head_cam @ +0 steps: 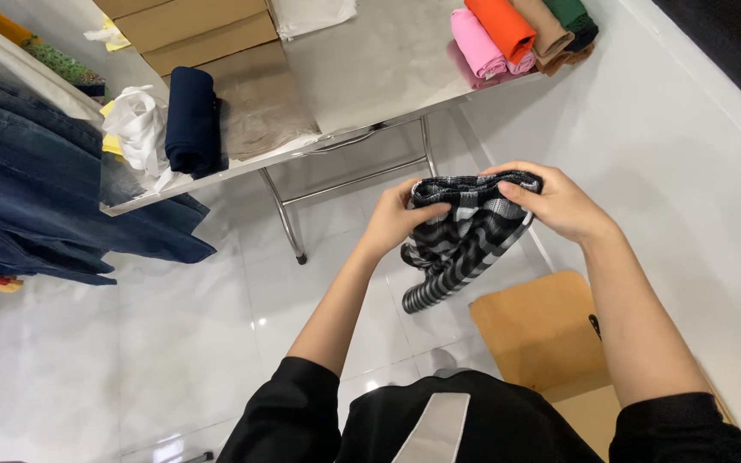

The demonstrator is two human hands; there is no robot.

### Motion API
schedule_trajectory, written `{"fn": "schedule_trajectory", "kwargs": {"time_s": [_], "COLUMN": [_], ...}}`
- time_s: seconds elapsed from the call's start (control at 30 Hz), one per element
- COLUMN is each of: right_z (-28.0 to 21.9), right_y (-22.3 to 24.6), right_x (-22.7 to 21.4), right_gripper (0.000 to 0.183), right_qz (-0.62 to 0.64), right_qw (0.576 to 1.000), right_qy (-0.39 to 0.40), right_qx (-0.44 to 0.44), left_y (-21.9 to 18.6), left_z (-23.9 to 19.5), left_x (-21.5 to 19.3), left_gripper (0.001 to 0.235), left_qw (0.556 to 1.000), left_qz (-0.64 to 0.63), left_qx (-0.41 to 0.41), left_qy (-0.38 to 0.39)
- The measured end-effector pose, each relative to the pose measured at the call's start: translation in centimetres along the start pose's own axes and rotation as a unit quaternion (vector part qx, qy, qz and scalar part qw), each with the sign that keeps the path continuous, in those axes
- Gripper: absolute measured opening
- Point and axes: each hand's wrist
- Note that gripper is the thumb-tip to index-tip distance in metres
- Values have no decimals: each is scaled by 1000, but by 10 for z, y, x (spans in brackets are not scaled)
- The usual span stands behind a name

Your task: The person takes a checkered garment from a hanger, folds it neatly on a metal table, and wraps it in a clear plastic bag. They then place the wrapped garment into a cardboard box and close the lid.

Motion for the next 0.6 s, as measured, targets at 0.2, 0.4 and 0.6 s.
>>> {"fn": "schedule_trajectory", "kwargs": {"time_s": [0.2, 0.4, 0.6], "right_z": [-1, 4, 9], "right_y": [23, 6, 20], "right_x": [-8, 7, 1], "right_gripper": [49, 25, 23], "right_qz": [-348, -401, -377], "right_qw": [936, 912, 919], "right_qy": [57, 69, 50], "right_qx": [-10, -51, -101], "left_y": [-7, -26, 77], "left_z": [13, -4, -55], "left_x": [26, 38, -13], "left_gripper": [33, 41, 51], "left_qw": [984, 994, 963], "left_qz": [154, 86, 46], "left_qx": [29, 49, -107], "left_qy": [-90, -56, -243]}}
Point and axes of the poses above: each hand's wrist, its own z-axis towards the middle knuckle, its own x-axis out of the palm, y = z × x, and after that the axes turned 8 degrees about -x, right-handed
